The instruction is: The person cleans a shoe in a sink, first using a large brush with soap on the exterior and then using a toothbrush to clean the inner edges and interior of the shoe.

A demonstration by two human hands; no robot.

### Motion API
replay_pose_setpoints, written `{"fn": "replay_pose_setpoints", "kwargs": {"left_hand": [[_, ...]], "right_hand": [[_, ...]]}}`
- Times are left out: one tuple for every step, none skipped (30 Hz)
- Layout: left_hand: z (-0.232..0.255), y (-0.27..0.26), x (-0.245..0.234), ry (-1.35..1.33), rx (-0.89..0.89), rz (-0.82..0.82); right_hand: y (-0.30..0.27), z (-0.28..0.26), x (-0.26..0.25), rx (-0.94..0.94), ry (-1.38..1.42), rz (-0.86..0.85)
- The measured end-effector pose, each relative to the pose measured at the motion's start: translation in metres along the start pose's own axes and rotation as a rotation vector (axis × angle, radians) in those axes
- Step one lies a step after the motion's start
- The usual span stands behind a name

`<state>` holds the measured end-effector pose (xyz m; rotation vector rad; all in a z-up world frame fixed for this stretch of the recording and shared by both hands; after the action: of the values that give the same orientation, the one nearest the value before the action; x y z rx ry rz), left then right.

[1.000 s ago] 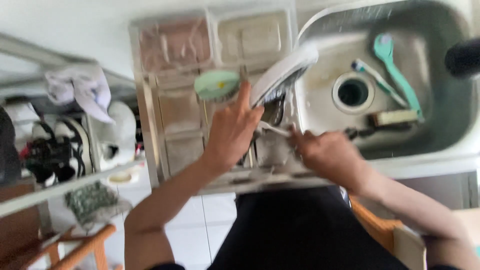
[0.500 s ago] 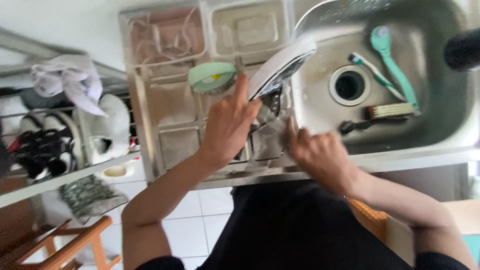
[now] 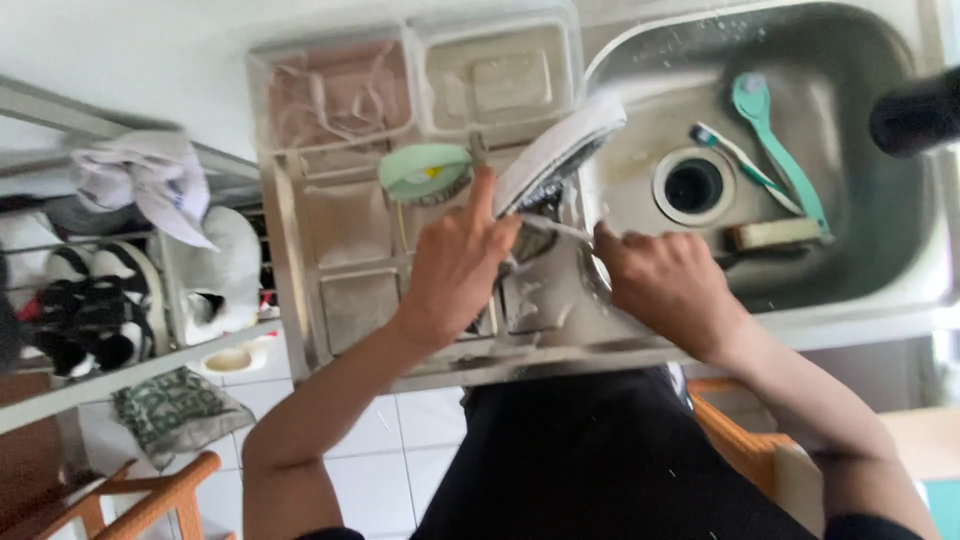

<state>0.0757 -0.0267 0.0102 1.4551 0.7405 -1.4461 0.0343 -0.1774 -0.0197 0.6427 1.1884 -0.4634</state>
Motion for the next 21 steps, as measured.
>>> {"fn": "replay_pose_setpoints", "kwargs": {"left_hand": [[0.003, 0.000, -0.002, 0.028, 0.019, 0.022], [0.000, 0.002, -0.008, 0.079, 0.035, 0.054], [-0.002, -0.001, -0.010, 0.090, 0.031, 0.057], [-0.002, -0.001, -0.007, 0.066, 0.030, 0.030], [-0.001, 0.000, -0.003, 0.042, 0.029, 0.002], [0.001, -0.001, -0.001, 0.029, 0.025, -0.007], [0.002, -0.002, 0.000, 0.005, 0.022, 0.005], [-0.002, 0.000, -0.002, 0.002, 0.012, 0.029], [-0.004, -0.001, -0.001, 0.011, 0.003, 0.032], [-0.002, -0.002, 0.001, 0.043, 0.021, 0.019], [-0.001, -0.003, 0.004, 0.076, 0.040, 0.007], [0.002, -0.004, 0.009, 0.060, 0.034, -0.002], [0.005, -0.006, 0.012, 0.050, 0.034, 0.004], [-0.003, -0.002, 0.010, 0.072, 0.040, 0.026], [-0.007, -0.004, 0.006, 0.088, 0.040, 0.033], [-0.005, -0.004, 0.007, 0.086, 0.046, 0.014], [-0.003, -0.004, 0.009, 0.084, 0.053, -0.006], [0.001, -0.006, 0.011, 0.070, 0.047, -0.014], [0.005, -0.008, 0.011, 0.032, 0.039, 0.000], [-0.003, -0.003, 0.007, 0.024, 0.036, 0.033], [-0.012, -0.001, 0.009, 0.041, 0.034, 0.045]], "right_hand": [[-0.004, -0.007, -0.002, 0.017, -0.036, 0.000], [0.000, -0.015, -0.001, 0.031, -0.072, 0.025], [0.002, -0.008, -0.001, 0.027, -0.071, 0.036], [0.002, 0.000, 0.001, -0.003, -0.044, 0.016], [0.001, 0.007, 0.003, -0.032, -0.017, -0.004], [-0.002, -0.006, -0.002, -0.035, -0.012, -0.020], [-0.005, -0.017, -0.008, -0.001, -0.051, -0.021], [0.000, -0.027, -0.012, 0.028, -0.092, 0.002], [-0.001, -0.015, -0.001, 0.019, -0.090, 0.011], [-0.004, 0.000, 0.006, 0.062, -0.162, 0.044], [-0.008, 0.014, 0.014, 0.105, -0.235, 0.076], [-0.010, 0.004, 0.006, 0.098, -0.231, 0.058], [-0.013, -0.004, 0.001, 0.102, -0.157, 0.019], [-0.002, -0.013, -0.002, 0.113, -0.089, 0.015], [0.003, -0.002, 0.005, 0.114, -0.089, 0.032], [0.002, 0.015, 0.009, 0.166, -0.080, 0.035], [0.001, 0.032, 0.015, 0.219, -0.070, 0.038], [-0.003, 0.019, 0.004, 0.213, -0.067, 0.022], [-0.005, 0.000, -0.006, 0.145, -0.053, -0.011], [0.005, -0.016, -0.013, 0.081, -0.046, -0.008], [0.015, -0.008, -0.002, 0.079, -0.050, 0.012]]}}
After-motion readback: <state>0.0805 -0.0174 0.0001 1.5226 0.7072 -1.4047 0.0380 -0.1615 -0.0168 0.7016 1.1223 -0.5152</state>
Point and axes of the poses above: each hand's wrist, its own y-axis towards the middle knuckle, its own x-axis out of the palm, z = x × y, the point moved 8 cm from there along y, towards the middle knuckle, and after that the axes turned 4 degrees about z, right-handed, at the moved point
